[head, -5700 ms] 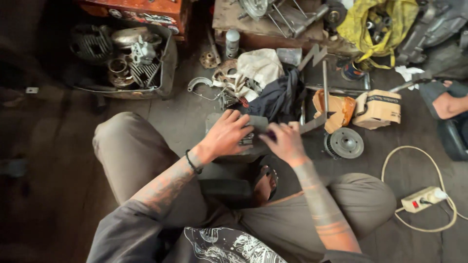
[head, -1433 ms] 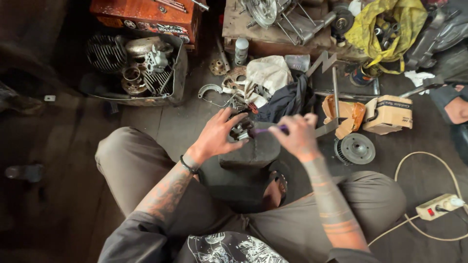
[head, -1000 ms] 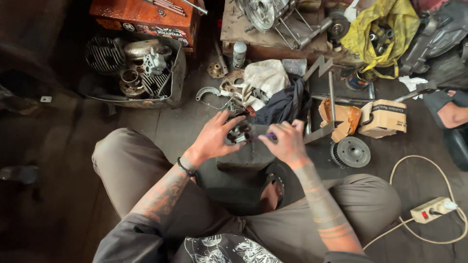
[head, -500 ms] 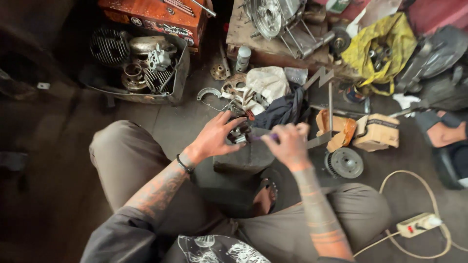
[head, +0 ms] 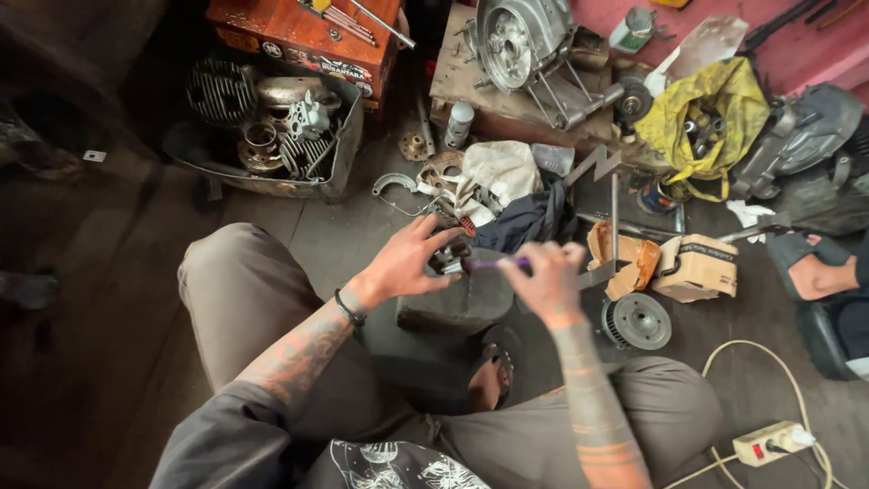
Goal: Cleaning a motorcycle carburetor using a small brush to remove dirt and grime
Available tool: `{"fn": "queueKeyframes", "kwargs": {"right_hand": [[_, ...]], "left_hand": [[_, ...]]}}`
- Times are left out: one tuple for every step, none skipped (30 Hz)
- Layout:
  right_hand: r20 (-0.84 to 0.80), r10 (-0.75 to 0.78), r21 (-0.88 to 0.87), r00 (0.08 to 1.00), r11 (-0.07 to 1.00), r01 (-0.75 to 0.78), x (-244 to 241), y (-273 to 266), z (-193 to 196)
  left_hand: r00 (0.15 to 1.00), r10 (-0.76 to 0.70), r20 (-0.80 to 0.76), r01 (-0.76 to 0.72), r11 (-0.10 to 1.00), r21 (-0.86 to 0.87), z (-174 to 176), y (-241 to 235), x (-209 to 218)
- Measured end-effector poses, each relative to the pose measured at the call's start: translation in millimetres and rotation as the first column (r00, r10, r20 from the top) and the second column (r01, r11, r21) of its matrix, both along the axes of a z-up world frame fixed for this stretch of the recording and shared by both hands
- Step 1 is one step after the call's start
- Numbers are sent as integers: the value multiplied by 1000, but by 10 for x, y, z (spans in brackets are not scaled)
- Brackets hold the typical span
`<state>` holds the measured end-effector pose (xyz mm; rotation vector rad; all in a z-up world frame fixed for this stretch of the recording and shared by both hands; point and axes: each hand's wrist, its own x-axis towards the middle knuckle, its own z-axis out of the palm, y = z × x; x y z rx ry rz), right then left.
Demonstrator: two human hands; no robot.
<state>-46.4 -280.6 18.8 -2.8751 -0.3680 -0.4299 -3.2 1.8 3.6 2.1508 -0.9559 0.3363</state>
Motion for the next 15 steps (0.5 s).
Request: {"fn": "queueKeyframes", "kwargs": {"right_hand": [[1,0,-5,1000,1000,0,3,34,-64],[-8,27,5,1000,1000,-27,7,66,-130],[-16,55,24,998,998,-55,10,138,-216],[-16,55,27,998,998,-54,41,18,-196],[0,21,29,1000,999,-21,66,-89,-180],[16,-13,31,1000,999,12,91,-195,-166],[15,-10,29,1000,1000,10,52,-83,-120],[8,7,15,1000,1000,-7,11,31,-78],[4,25,-2,1000,1000,-25,-21,135,-29],[6,28,-6,1000,1000,-28,5,80,-67],[18,33,7,999,999,-33,19,63,-131],[30,37,21,999,999,-38,35,44,-193],[29,37,29,999,999,-38,44,-8,-178],[39,18,32,999,999,-19,55,-61,-164],[49,1,25,999,1000,-2,75,-152,-133]], "left_hand": [[1000,0,1,0,1000,-5,-17,-8,8],[1000,-2,6,2,1000,-4,-35,-16,17],[1000,-5,10,5,1000,5,-51,16,26],[1000,-5,10,5,1000,9,-42,-2,23],[1000,8,14,-9,1000,17,-26,-7,13],[1000,22,17,-23,999,24,-11,-10,5],[1000,25,17,-25,999,22,-25,-2,0],[999,25,20,-26,999,30,-42,9,-5],[999,27,25,-28,999,35,-57,9,-3],[999,31,27,-32,999,30,-52,-18,5],[1000,24,16,-24,999,28,-51,-7,5],[1000,17,5,-17,1000,26,-47,2,7],[1000,18,3,-18,999,34,-8,14,3],[1000,14,1,-14,999,32,32,27,3],[1000,12,-2,-12,1000,21,61,2,1]]}}
